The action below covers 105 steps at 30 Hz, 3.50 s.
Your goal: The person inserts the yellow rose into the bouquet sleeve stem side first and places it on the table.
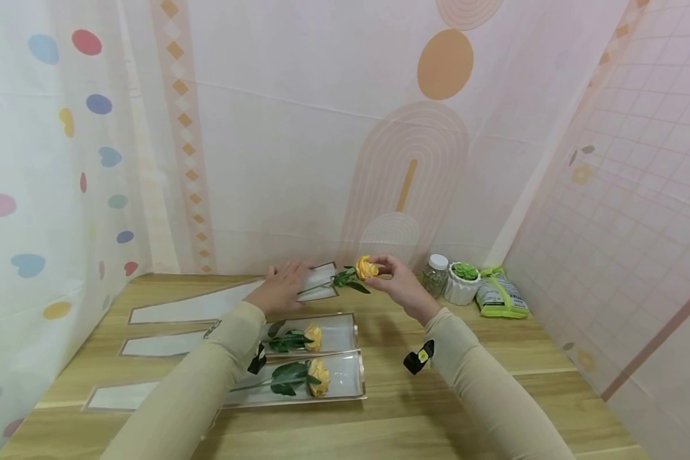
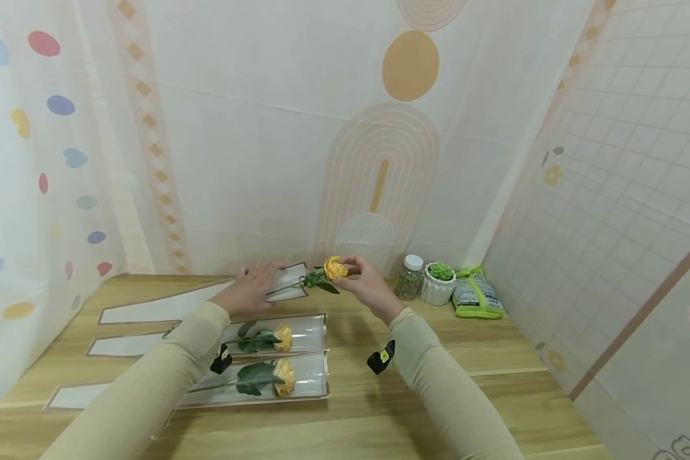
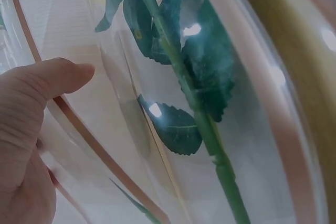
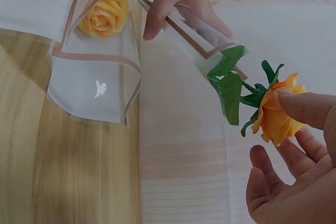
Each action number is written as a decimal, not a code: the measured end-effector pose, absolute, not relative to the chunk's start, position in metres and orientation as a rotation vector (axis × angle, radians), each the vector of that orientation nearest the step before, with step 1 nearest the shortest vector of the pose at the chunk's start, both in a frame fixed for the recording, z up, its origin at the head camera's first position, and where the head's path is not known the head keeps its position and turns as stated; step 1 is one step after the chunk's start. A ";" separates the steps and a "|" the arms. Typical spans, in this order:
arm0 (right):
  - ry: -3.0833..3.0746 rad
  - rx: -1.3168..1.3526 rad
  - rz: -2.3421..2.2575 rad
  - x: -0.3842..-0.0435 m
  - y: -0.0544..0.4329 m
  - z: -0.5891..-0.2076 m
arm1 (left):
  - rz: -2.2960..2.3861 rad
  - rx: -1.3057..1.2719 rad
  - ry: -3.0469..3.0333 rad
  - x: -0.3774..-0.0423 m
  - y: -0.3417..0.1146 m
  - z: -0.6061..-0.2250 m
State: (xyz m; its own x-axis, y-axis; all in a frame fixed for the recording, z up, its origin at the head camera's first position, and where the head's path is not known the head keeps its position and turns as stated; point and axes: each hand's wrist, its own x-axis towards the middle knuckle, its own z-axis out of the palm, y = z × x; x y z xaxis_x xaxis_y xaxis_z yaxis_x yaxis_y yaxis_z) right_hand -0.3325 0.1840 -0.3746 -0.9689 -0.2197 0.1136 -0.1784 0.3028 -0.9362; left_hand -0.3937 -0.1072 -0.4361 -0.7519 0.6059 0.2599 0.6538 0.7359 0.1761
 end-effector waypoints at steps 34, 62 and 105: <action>2.679 -0.456 -1.531 -0.331 0.168 -0.380 | -0.363 -1.048 -2.738 -0.384 -0.109 -0.432; 2.720 -0.459 -1.452 -0.328 0.160 -0.383 | -0.339 -1.031 -2.733 -0.380 -0.107 -0.431; 2.586 -0.415 -1.690 -0.331 0.153 -0.394 | -0.380 -1.009 -2.788 -0.377 -0.102 -0.427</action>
